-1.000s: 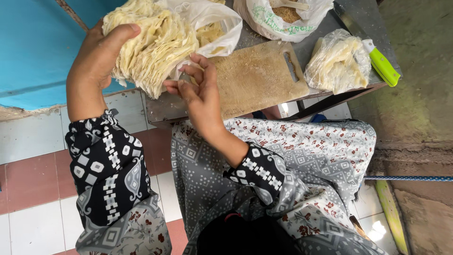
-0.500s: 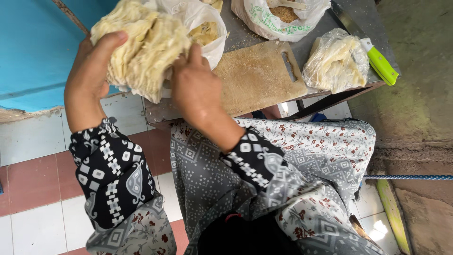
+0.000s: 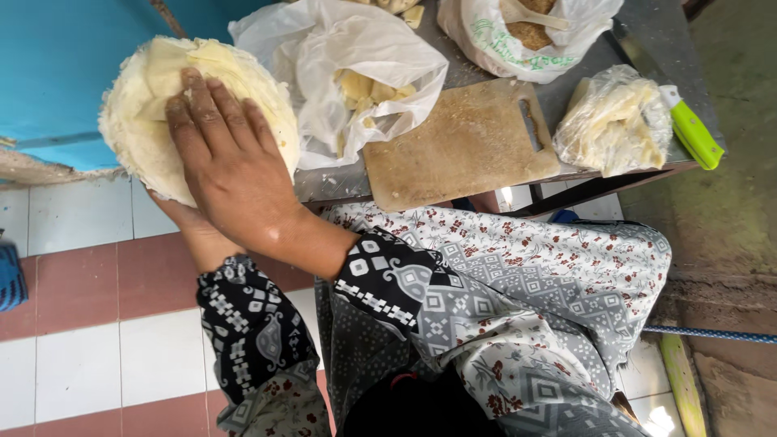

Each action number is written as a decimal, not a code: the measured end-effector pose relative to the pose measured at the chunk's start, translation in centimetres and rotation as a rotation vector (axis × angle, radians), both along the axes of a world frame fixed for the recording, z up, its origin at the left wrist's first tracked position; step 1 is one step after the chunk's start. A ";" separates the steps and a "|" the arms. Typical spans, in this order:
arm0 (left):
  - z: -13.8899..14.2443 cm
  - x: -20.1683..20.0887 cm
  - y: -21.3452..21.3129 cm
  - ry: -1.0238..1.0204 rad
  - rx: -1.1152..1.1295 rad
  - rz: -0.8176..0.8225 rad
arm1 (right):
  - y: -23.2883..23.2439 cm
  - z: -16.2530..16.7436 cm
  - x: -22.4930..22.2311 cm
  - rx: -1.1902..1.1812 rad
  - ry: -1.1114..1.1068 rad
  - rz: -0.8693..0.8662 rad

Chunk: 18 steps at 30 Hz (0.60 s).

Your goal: The person sits on the floor and folds thin pastry sheets into filled parcels. They take a sheet from a plastic bag, spoon brown sugar filling onto it with a spoon, fold and pinch the sheet closed, and place the finished parcel onto a growing stack; at one point they cut dough with a knife.

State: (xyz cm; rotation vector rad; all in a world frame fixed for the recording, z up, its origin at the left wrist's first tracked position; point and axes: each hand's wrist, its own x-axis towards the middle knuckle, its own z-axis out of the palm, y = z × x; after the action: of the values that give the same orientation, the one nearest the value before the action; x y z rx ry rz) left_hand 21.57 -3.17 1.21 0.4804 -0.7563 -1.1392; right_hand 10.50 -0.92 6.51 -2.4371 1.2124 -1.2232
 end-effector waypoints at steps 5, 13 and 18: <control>-0.2 -2.7 2.2 0.059 -0.017 -0.006 | 1.6 1.0 0.1 -0.040 0.049 0.021; -0.4 -7.3 3.3 0.200 -0.041 -0.103 | -1.2 6.6 -3.5 -0.056 0.670 0.006; -1.0 -11.0 -0.7 0.464 0.114 -0.390 | -5.7 6.1 -8.1 0.177 0.661 -0.077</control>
State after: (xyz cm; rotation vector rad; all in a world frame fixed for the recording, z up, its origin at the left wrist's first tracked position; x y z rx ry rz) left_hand 10.60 -3.84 0.24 0.1480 -0.3852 -1.5936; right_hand 2.42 -6.64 12.59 -2.7578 1.4881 -0.2792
